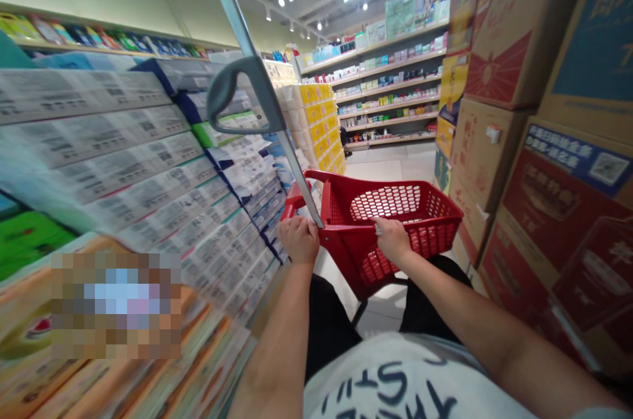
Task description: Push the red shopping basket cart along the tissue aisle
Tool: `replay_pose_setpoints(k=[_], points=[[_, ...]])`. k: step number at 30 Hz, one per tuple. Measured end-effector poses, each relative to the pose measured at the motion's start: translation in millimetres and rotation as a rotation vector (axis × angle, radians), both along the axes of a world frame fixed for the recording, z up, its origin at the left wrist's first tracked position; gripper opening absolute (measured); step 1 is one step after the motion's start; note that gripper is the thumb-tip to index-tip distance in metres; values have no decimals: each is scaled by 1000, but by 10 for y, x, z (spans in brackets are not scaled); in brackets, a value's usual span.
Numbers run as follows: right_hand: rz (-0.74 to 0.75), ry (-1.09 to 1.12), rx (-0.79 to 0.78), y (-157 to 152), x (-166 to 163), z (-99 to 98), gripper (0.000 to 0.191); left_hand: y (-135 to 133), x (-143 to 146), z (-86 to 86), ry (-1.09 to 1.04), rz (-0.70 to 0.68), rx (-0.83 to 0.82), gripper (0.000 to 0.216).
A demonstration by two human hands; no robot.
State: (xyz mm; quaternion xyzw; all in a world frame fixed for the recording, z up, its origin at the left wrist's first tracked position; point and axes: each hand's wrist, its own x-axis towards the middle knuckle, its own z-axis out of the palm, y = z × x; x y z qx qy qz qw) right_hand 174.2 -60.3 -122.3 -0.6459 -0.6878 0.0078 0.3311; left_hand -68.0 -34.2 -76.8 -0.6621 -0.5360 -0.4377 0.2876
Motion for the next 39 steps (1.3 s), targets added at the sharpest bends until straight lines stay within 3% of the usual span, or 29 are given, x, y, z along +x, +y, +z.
replay_pose_setpoints(k=[2, 6, 10, 14, 17, 21, 25, 31, 35, 39], points=[[-7, 29, -42, 7, -94, 64, 50, 1, 21, 4, -20, 14, 5, 27], [148, 10, 4, -10, -327, 144, 55, -12, 0, 27, -4, -10, -33, 26], [227, -82, 54, -25, -203, 49, 51, -54, -40, 29, 25, -22, -37, 25], [137, -149, 15, -24, -85, 9, 46, -58, -4, 4, 1, 3, -5, 25], [77, -134, -22, -28, -237, 82, 50, -32, 22, -1, -34, 20, 7, 24], [195, -138, 35, -37, -409, 140, 51, -16, -15, 26, 16, 5, -18, 24], [239, -190, 80, -23, -153, 29, 50, -23, -75, 35, 81, -1, -11, 24], [100, -229, 25, 2, 387, -179, 46, -31, -65, 11, 70, 4, -11, 25], [60, -204, 41, -9, 413, -223, 43, -81, -19, 42, -2, -48, -42, 26], [33, -192, 72, -21, 356, -239, 38, -239, 63, 90, -169, -127, 96, 30]])
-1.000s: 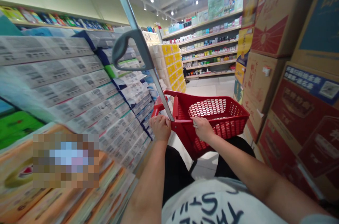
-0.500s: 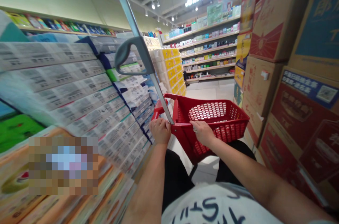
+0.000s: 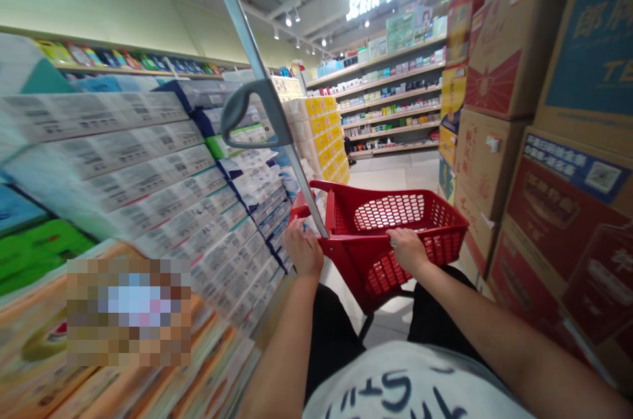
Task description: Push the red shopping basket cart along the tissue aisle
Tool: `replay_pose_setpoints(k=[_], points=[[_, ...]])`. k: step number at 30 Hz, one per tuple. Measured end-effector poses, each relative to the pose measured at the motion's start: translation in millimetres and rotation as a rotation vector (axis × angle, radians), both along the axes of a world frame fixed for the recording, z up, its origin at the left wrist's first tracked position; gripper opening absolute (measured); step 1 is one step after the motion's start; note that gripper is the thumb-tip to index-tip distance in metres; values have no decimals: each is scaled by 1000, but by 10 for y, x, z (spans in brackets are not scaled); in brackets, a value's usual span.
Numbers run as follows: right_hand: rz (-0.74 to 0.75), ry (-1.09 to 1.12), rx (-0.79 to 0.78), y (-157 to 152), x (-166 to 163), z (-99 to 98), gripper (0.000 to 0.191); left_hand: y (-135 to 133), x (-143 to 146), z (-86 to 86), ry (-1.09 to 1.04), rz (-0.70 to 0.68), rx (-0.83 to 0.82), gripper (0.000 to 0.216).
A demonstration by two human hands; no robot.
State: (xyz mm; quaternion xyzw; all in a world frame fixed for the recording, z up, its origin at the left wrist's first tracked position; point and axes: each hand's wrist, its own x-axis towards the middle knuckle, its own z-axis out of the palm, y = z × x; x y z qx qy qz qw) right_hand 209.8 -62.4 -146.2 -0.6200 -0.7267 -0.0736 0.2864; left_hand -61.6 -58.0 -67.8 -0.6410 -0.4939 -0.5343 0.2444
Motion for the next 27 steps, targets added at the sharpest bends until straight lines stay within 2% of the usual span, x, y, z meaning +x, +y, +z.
replay_pose_setpoints(k=[2, 4, 7, 10, 13, 16, 19, 21, 23, 27], points=[[7, -12, 13, -1, -11, -11, 38, -107, 85, 3, 54, -35, 43, 33], [8, -15, 27, -3, -14, -27, 38, -196, 216, -15, 257, -134, 3, 29], [6, 1, 40, -13, -9, -59, 39, -250, 465, -69, 542, -238, -242, 29], [12, 15, 33, -25, 0, -45, 40, -225, 671, -132, 584, -157, -356, 25], [-13, 63, -58, -11, -42, 104, 36, -188, 756, -168, 558, -82, -400, 19], [16, 210, -186, 31, -214, 362, 39, -173, 754, -174, 568, -69, -407, 14], [185, 309, -59, 62, -457, 534, 50, -181, 730, -174, 587, -66, -397, 14], [257, 318, -15, 52, -556, 517, 47, -195, 717, -176, 594, -68, -396, 15], [273, 257, -9, 18, -543, 411, 40, -214, 706, -178, 602, -80, -396, 15], [214, 60, -34, -20, -288, 226, 33, -242, 712, -180, 606, -100, -385, 15]])
